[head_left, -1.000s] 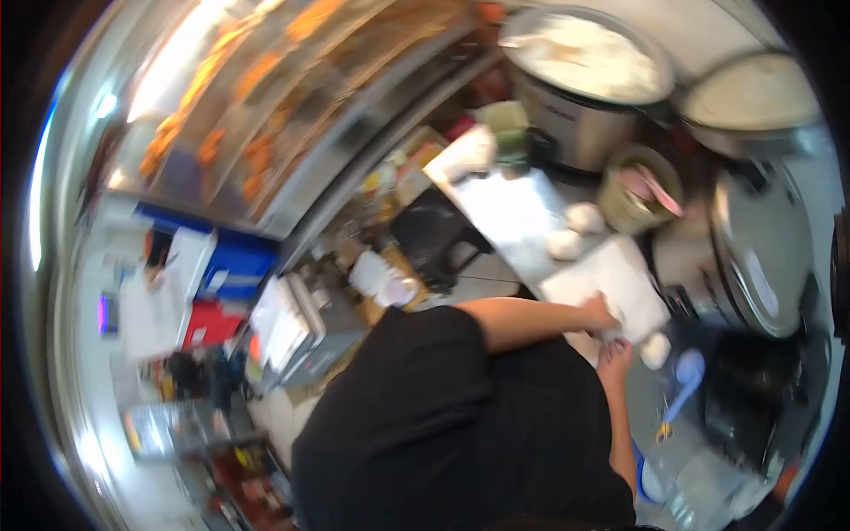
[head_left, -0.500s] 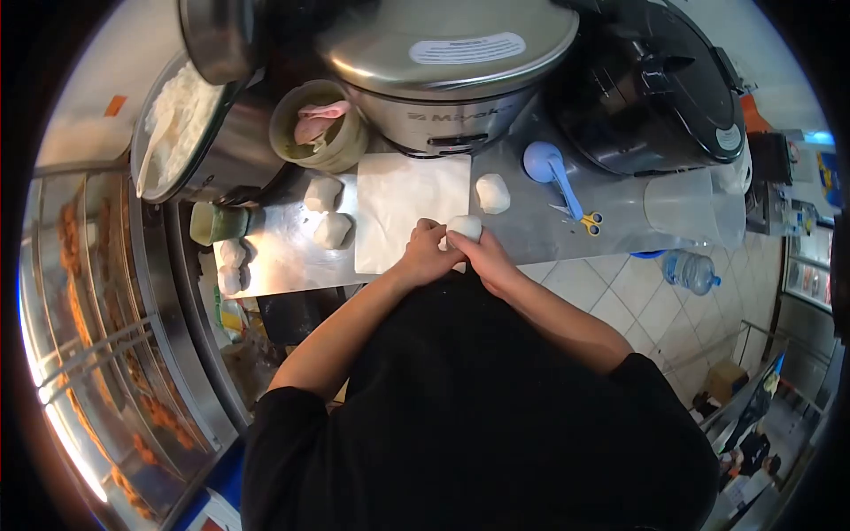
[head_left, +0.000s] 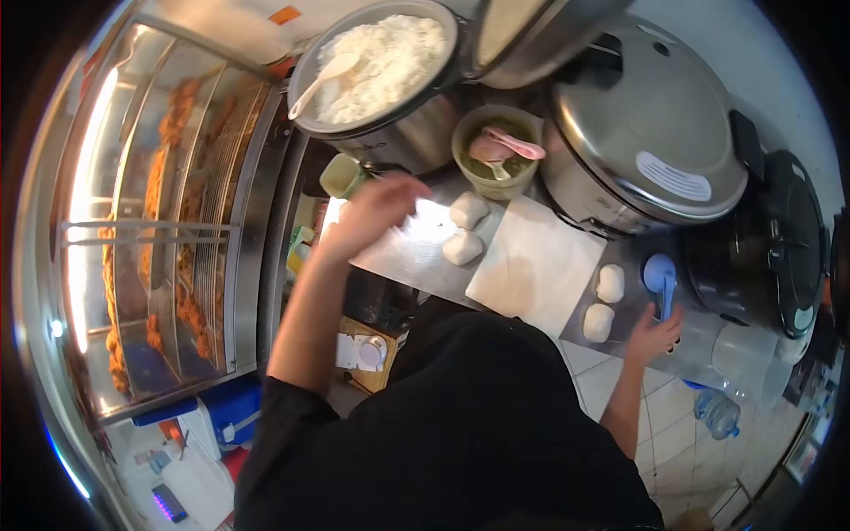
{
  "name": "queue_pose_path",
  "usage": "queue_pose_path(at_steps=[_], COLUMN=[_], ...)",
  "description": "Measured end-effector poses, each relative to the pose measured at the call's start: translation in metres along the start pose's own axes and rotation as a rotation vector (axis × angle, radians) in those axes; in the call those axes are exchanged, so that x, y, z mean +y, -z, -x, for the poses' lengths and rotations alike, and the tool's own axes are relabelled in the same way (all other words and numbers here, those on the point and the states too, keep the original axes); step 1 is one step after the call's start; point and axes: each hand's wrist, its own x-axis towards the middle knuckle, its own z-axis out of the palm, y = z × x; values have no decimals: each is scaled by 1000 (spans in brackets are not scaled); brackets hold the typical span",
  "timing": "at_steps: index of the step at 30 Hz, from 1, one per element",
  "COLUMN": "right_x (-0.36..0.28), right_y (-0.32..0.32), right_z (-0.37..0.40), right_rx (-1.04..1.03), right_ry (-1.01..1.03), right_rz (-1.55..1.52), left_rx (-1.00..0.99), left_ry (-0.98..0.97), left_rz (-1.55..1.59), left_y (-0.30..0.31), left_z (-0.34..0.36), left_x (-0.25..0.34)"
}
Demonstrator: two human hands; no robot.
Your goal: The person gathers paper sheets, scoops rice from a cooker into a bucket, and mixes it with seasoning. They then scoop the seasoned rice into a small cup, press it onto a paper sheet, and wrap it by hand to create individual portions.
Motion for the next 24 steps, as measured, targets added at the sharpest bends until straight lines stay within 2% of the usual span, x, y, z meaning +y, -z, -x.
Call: queue_pose_path(at_steps=[1,2,3,5,6,7,8,9,10,11,12,13,14,16,17,18,19,20,21,22,23,24], right_x=[5,12,19,48,63,79,89,75,52,29,3,-46,-96,-168,-219,-290,-350,-419,-481,-539,-585,-616], right_y=[-7,-13,-19,-34,-43,-49,-48,-31,-10,11,28,59,82,83,102,132,153,175,190,204,207,190], right_z=[-11,-22,-36,-46,-46,-40,-30,-15,6,27,45,63,86,118,112,92,66,35,13,-12,-36,-57], right_rx=[1,-222,-432,-413,-418,-256,-94,6,103,203,299,174,42,-19,-256,-253,-361,-351,-346,-388,-482,-448], right_ry=[13,37,57,87,120,157,188,60,-68,-113,-154,-354,-560,-317,-82,117,200,358,382,440,381,458], right_rz=[-8,120,251,212,173,141,106,11,-86,-235,-381,-558,-727,-929,-968,-757,-673,-570,-548,-429,-240,-195], left_rx=[193,407,625,752,769,795,652,503,429,350,355,399,416,459,487,450,519,588,663,619,574,568], left_ry=[-64,-85,-189,-274,-124,-126,-32,59,39,15,-65,-205,-214,-273,-314,-316,-369,-421,-514,-449,-378,-373], left_rz=[102,26,-286,-904,-1193,-1168,-1295,-1413,-1422,-1433,-1363,-1326,-1176,-893,-756,-752,-503,-251,-112,39,191,322], left_y=[34,70,103,168,176,186,201,215,223,229,234,239,244,258,263,264,267,275,276,275,273,264], left_z=[-5,-20,-37,-78,-87,-103,-121,-138,-152,-159,-161,-155,-145,-118,-106,-95,-85,-80,-91,-93,-91,-92], left_x=[5,-1,1,3,19,17,12,7,-1,0,-6,-15,-17,-23,-35,-51,-62,-70,-100,-118,-133,-145])
